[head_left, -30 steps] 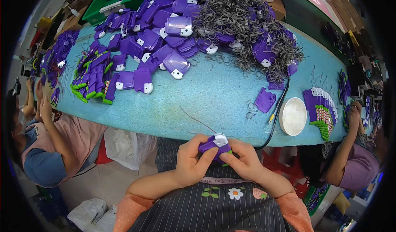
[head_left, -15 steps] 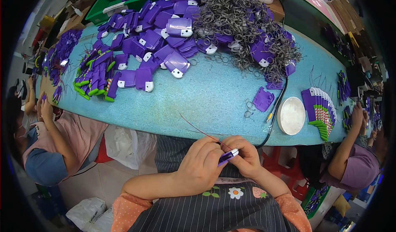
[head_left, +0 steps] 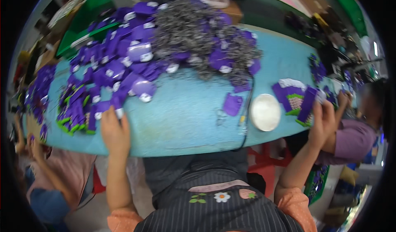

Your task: The person assembles purple plastic toy components by hand at a workbench. They pick up a purple plastic body, insert a white plastic piece, and attach a grey elastic band. The person repeats this process for multiple units, placing the finished items into a pile on the table.

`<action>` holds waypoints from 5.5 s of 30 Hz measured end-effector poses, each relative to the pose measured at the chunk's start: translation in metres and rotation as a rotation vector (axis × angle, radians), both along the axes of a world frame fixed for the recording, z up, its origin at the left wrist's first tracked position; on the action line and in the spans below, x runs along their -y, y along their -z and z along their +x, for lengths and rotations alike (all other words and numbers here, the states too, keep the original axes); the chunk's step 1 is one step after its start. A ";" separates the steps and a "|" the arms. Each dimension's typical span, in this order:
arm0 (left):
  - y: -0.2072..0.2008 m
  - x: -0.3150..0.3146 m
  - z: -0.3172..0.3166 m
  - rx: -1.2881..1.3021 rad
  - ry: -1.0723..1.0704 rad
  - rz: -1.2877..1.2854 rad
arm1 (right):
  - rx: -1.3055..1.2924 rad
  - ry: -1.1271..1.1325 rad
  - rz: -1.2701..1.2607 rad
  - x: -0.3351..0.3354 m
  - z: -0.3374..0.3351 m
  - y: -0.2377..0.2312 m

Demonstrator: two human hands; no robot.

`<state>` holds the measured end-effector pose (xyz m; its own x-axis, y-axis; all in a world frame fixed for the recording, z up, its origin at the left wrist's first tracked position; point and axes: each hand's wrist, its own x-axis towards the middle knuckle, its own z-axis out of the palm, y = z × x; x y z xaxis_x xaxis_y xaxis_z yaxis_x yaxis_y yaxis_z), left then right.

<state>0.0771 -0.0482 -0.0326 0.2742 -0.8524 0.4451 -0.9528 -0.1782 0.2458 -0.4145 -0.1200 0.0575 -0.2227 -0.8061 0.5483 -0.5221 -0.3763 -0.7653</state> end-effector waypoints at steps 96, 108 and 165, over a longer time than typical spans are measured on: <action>-0.050 0.166 0.052 -0.739 0.217 0.254 | -0.248 -1.501 0.101 -0.053 0.186 -0.045; -0.056 0.117 -0.015 -0.978 0.482 0.152 | 0.025 -1.082 0.155 -0.049 0.176 -0.062; -0.020 -0.070 -0.127 -2.009 0.492 0.333 | 0.466 -0.981 1.010 -0.099 0.176 0.074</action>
<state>-0.0501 0.0214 -0.0126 -0.1509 -0.9542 -0.2583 0.5542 -0.2980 0.7772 -0.2389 -0.0207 -0.0161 0.6286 -0.7222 -0.2886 -0.0205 0.3556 -0.9344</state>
